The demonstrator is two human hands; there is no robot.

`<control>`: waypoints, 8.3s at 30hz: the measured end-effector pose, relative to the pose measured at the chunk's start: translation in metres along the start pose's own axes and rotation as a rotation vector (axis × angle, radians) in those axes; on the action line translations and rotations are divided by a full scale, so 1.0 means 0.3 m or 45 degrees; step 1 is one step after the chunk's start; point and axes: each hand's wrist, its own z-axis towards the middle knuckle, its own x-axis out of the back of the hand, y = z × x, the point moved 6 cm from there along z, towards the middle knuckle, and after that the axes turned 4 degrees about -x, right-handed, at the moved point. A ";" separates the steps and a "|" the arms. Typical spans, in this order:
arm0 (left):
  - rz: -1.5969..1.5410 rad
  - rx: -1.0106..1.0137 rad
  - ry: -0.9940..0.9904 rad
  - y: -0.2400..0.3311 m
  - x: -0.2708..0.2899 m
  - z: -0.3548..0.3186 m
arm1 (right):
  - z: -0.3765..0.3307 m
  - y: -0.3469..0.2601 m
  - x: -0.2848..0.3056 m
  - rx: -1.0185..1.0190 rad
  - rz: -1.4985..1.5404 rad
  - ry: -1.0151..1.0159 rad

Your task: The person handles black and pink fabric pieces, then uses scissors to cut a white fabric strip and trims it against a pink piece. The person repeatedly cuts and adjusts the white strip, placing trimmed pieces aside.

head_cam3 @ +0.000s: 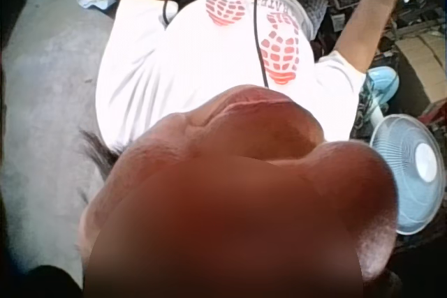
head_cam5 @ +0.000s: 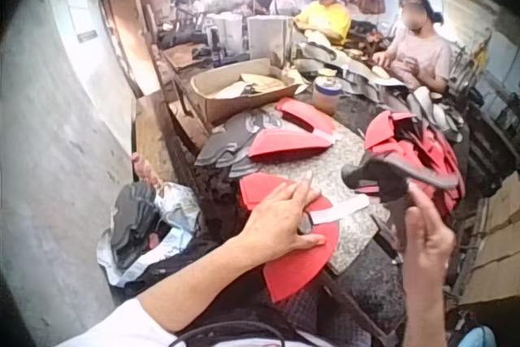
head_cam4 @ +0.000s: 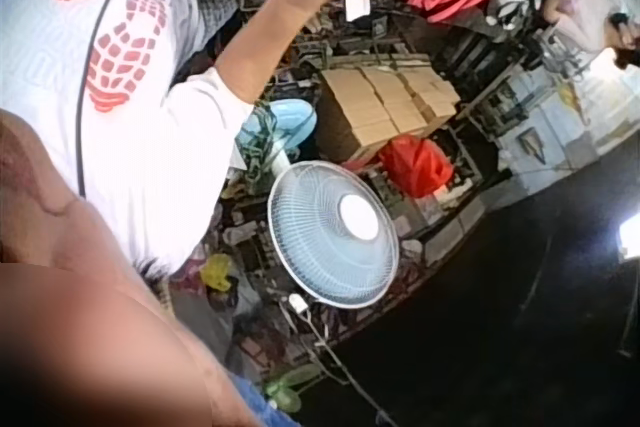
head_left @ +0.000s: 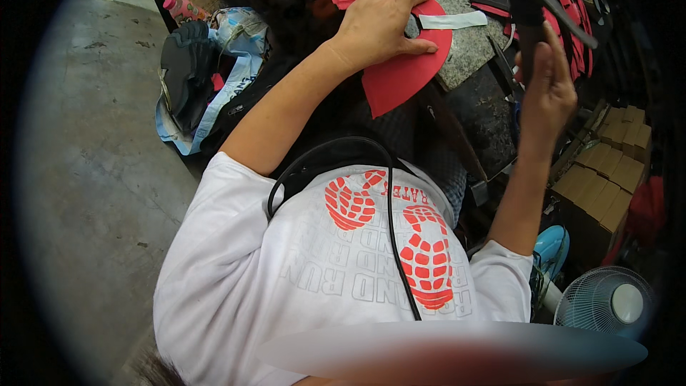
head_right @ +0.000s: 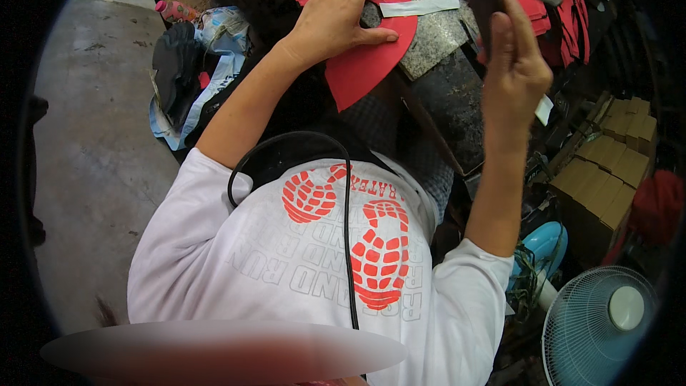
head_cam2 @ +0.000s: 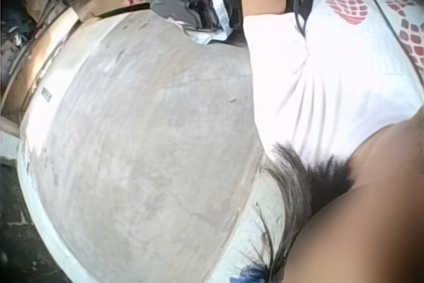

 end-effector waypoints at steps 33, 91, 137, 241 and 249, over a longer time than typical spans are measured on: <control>0.060 -0.097 -0.020 0.072 0.040 0.028 | -0.275 0.146 0.164 0.248 -0.611 -0.138; -0.465 -0.168 0.430 0.232 0.227 0.019 | -0.164 0.231 0.184 -0.786 0.165 -0.711; -0.079 -0.509 0.316 -0.118 0.432 0.341 | -0.109 0.217 0.230 0.228 -0.790 -0.323; -0.177 -0.318 0.105 0.057 -0.011 0.079 | 0.199 0.301 -0.278 -0.298 -0.219 -1.197; -0.155 -0.358 0.137 0.056 -0.010 0.078 | 0.150 0.141 -0.170 0.682 -0.597 -0.699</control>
